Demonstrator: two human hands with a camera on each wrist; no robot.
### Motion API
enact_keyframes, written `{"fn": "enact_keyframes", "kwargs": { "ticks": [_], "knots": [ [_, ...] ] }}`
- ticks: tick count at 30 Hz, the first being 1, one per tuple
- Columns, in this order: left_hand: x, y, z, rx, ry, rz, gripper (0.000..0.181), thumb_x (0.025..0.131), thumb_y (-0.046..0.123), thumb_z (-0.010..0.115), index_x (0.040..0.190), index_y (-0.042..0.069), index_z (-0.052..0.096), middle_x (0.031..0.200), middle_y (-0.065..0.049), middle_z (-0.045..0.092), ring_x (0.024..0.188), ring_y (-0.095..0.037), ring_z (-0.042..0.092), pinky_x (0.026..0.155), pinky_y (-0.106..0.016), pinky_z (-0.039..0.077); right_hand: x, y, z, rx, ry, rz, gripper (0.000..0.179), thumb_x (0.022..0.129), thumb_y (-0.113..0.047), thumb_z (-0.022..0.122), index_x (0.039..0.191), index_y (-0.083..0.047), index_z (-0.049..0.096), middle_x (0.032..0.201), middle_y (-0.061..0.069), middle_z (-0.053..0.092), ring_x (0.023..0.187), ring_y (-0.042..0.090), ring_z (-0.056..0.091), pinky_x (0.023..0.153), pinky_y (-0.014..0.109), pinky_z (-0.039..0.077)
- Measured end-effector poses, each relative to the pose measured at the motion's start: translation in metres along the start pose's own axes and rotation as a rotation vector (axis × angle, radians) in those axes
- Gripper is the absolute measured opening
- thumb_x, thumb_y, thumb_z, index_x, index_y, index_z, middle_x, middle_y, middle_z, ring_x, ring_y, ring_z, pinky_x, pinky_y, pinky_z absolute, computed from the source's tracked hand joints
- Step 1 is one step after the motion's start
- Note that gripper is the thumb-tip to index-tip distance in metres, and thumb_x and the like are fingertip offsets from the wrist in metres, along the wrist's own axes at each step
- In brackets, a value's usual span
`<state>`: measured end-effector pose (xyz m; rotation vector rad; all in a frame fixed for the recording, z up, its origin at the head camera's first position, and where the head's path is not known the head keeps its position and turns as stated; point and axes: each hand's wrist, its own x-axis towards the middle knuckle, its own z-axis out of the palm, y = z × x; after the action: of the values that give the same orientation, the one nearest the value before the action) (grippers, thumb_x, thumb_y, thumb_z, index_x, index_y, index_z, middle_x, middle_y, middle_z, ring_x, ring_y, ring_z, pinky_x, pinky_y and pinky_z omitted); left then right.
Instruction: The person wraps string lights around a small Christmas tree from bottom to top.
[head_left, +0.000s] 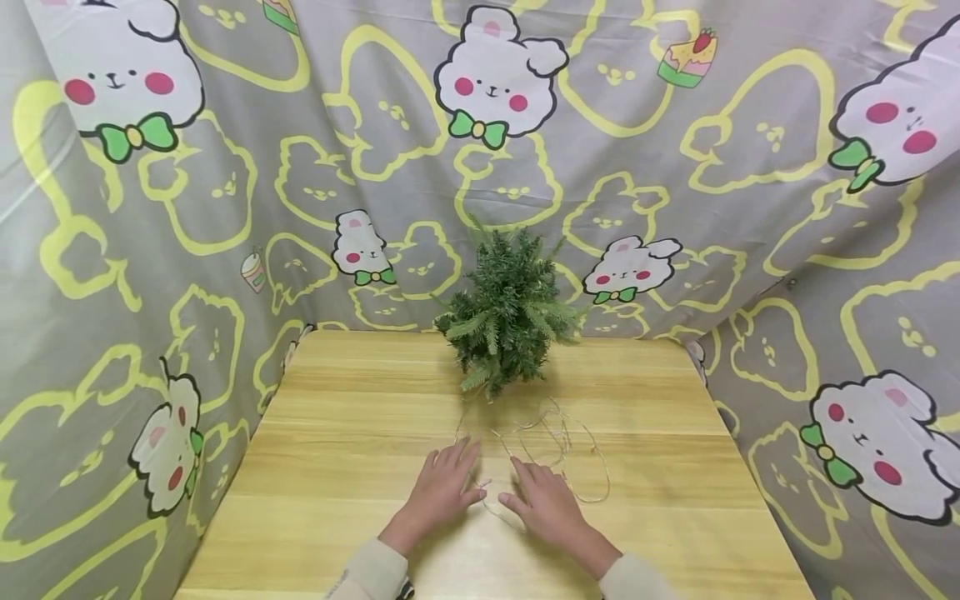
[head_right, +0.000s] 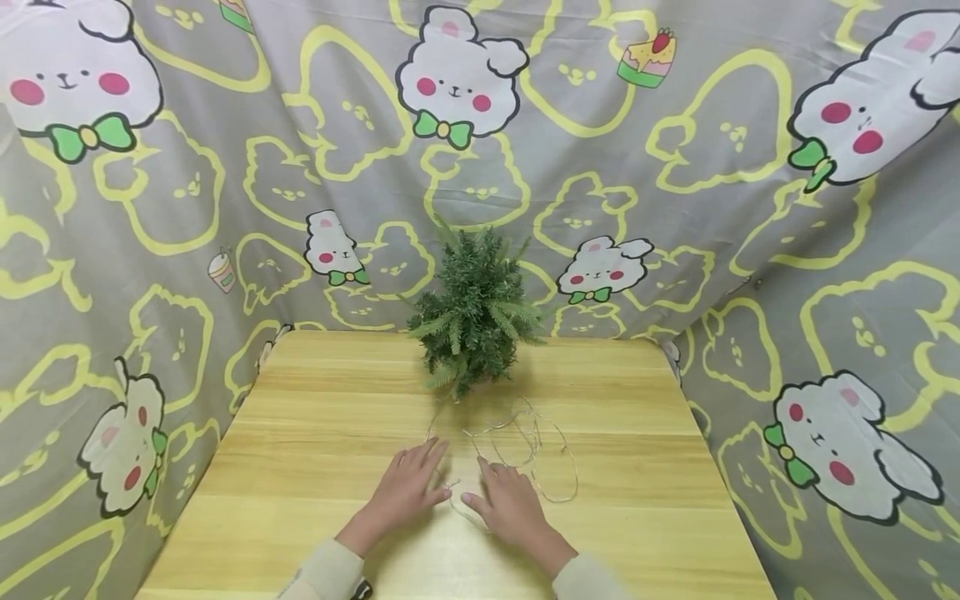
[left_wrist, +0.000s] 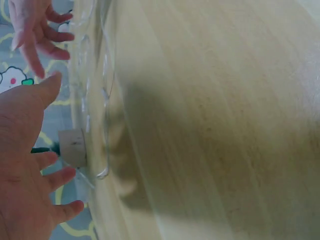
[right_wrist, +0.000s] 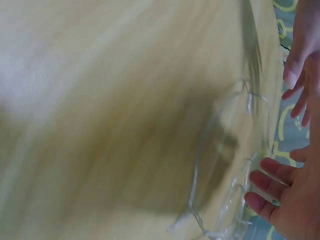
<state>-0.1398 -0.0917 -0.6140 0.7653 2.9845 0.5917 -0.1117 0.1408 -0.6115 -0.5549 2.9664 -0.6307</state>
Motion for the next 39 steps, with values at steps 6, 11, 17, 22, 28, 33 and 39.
{"fn": "enact_keyframes", "kwargs": {
  "ticks": [6,11,17,22,28,33,39],
  "knots": [
    [-0.003,0.002,0.004,0.05,0.018,0.027,0.079,0.09,0.042,0.072,0.154,0.009,0.038,0.15,-0.019,0.049,0.134,-0.039,0.051,0.111,-0.067,0.034,-0.002,-0.008,0.016,-0.012,0.01,0.021,0.064,0.098,-0.055,0.057,0.137,-0.004,0.057,0.121,0.011,0.068,0.109,0.029,0.064,0.092,0.05,0.052],
    [-0.005,0.002,0.011,0.114,0.044,0.048,0.073,0.089,0.038,0.074,0.15,0.01,0.045,0.142,-0.012,0.058,0.125,-0.032,0.059,0.108,-0.063,0.039,-0.002,-0.013,0.027,-0.026,0.031,0.045,0.054,0.093,-0.053,0.065,0.12,-0.007,0.067,0.102,0.003,0.07,0.091,0.019,0.064,0.083,0.042,0.054],
    [-0.007,0.003,0.017,0.141,0.038,0.053,0.063,0.092,0.035,0.072,0.147,0.015,0.051,0.133,-0.004,0.066,0.115,-0.025,0.064,0.107,-0.058,0.041,-0.003,-0.014,0.038,-0.033,0.05,0.031,0.031,0.088,-0.042,0.074,0.097,-0.014,0.068,0.084,-0.007,0.063,0.075,0.01,0.054,0.068,0.03,0.046],
    [-0.008,0.002,0.024,0.187,0.054,0.087,0.06,0.089,0.036,0.074,0.143,0.018,0.055,0.127,0.001,0.069,0.107,-0.022,0.066,0.103,-0.055,0.044,-0.003,-0.014,0.045,-0.067,0.111,-0.016,0.016,0.086,-0.028,0.078,0.08,-0.019,0.066,0.072,-0.012,0.056,0.066,0.005,0.048,0.062,0.025,0.041],
    [-0.009,0.002,0.027,0.215,0.083,0.136,0.042,0.088,0.034,0.076,0.128,0.022,0.068,0.119,0.005,0.072,0.1,-0.018,0.066,0.098,-0.053,0.047,-0.003,-0.017,0.041,-0.073,0.129,-0.032,0.018,0.089,-0.015,0.071,0.073,-0.02,0.062,0.067,-0.013,0.052,0.061,0.003,0.044,0.059,0.022,0.035],
    [-0.009,0.002,0.026,0.206,0.1,0.151,0.025,0.09,0.031,0.074,0.115,0.025,0.074,0.112,0.007,0.073,0.099,-0.016,0.066,0.096,-0.052,0.048,-0.002,-0.017,0.029,-0.05,0.166,-0.047,0.013,0.091,-0.016,0.071,0.08,-0.018,0.065,0.069,-0.013,0.06,0.061,0.0,0.047,0.061,0.021,0.035],
    [-0.009,0.001,0.025,0.174,0.143,0.152,0.016,0.09,0.031,0.074,0.106,0.028,0.076,0.105,0.01,0.074,0.094,-0.013,0.062,0.092,-0.046,0.048,0.003,-0.014,0.012,-0.072,0.268,-0.093,0.011,0.089,-0.013,0.075,0.082,-0.015,0.067,0.07,-0.009,0.068,0.06,0.0,0.054,0.061,0.021,0.04]
  ]
}}
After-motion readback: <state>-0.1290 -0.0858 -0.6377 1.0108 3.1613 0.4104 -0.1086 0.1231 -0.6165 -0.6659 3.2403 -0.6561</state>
